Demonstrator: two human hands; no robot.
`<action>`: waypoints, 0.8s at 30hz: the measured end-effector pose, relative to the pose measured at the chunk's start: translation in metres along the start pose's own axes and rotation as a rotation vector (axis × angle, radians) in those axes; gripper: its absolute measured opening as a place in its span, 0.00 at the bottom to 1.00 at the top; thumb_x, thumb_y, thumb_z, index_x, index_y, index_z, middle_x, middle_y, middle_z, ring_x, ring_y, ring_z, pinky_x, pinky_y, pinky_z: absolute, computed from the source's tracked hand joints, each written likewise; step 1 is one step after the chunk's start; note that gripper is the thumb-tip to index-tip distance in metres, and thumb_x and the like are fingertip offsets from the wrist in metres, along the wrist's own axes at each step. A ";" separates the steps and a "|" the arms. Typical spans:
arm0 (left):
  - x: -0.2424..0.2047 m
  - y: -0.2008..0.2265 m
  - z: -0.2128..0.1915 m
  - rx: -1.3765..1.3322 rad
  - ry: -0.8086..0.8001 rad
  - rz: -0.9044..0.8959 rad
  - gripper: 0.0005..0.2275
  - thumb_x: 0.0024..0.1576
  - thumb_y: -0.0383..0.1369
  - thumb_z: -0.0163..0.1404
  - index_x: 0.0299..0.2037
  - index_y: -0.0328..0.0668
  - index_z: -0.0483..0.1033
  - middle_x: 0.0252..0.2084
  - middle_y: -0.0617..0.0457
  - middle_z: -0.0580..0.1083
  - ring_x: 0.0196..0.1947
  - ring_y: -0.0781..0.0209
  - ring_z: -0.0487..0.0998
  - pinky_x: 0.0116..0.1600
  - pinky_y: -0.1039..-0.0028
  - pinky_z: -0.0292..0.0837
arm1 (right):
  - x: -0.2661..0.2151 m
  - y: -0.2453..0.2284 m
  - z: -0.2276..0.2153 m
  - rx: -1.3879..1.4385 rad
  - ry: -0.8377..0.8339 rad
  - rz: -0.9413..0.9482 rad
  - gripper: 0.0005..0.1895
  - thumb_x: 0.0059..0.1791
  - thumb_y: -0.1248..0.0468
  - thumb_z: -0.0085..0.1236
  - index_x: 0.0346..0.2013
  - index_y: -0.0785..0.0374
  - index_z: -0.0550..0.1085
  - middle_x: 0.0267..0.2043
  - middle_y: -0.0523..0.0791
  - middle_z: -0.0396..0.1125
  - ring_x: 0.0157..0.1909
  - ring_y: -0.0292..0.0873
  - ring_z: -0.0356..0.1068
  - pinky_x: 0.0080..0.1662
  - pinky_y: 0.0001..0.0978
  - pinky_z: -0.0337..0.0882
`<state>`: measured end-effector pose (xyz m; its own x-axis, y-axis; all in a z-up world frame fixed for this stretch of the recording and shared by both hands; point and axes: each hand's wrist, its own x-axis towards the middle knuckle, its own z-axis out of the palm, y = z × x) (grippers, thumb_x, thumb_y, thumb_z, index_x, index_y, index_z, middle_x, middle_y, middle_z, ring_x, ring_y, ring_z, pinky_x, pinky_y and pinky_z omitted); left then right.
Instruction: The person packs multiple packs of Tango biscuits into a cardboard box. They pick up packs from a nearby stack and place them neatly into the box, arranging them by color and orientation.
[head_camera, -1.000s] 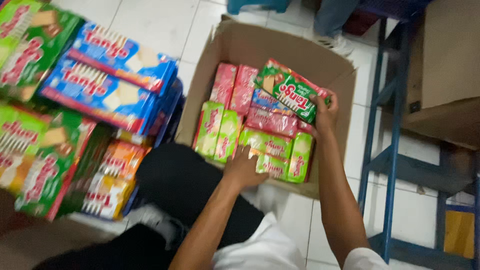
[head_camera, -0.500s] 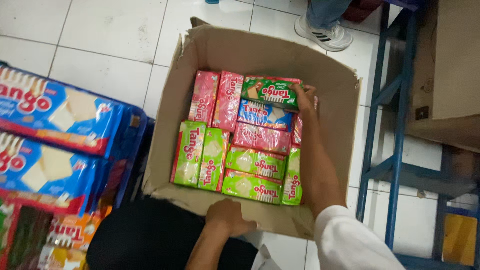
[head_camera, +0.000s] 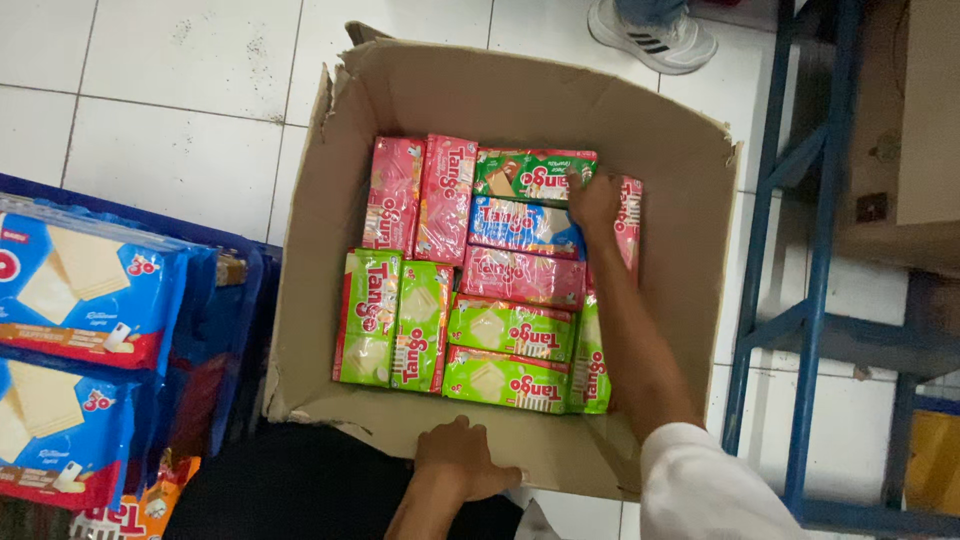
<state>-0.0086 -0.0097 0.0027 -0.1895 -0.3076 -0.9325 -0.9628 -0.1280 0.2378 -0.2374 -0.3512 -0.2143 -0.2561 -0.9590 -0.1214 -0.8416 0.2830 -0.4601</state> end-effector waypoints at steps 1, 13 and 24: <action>-0.001 0.000 -0.001 -0.008 -0.006 -0.004 0.39 0.48 0.71 0.45 0.60 0.50 0.70 0.61 0.47 0.68 0.60 0.44 0.71 0.60 0.52 0.67 | -0.007 -0.004 0.006 0.011 0.072 -0.013 0.28 0.58 0.45 0.50 0.50 0.71 0.69 0.47 0.60 0.66 0.46 0.59 0.69 0.42 0.54 0.70; 0.001 -0.001 0.003 -0.005 0.004 -0.003 0.39 0.48 0.70 0.45 0.60 0.49 0.70 0.60 0.48 0.68 0.60 0.45 0.71 0.60 0.51 0.66 | -0.040 -0.011 0.025 -0.291 0.043 -0.173 0.40 0.59 0.38 0.26 0.79 0.57 0.44 0.81 0.52 0.39 0.80 0.55 0.40 0.70 0.65 0.44; -0.009 0.003 -0.006 -0.016 0.020 0.011 0.41 0.48 0.71 0.44 0.61 0.47 0.69 0.63 0.46 0.67 0.62 0.42 0.70 0.61 0.50 0.65 | -0.053 -0.049 -0.004 -0.382 -0.130 -0.086 0.42 0.56 0.36 0.24 0.78 0.56 0.44 0.82 0.51 0.32 0.81 0.56 0.32 0.70 0.70 0.41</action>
<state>-0.0085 -0.0134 0.0135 -0.1962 -0.3277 -0.9242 -0.9574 -0.1398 0.2528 -0.1843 -0.3144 -0.1822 -0.1356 -0.9664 -0.2183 -0.9795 0.1639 -0.1169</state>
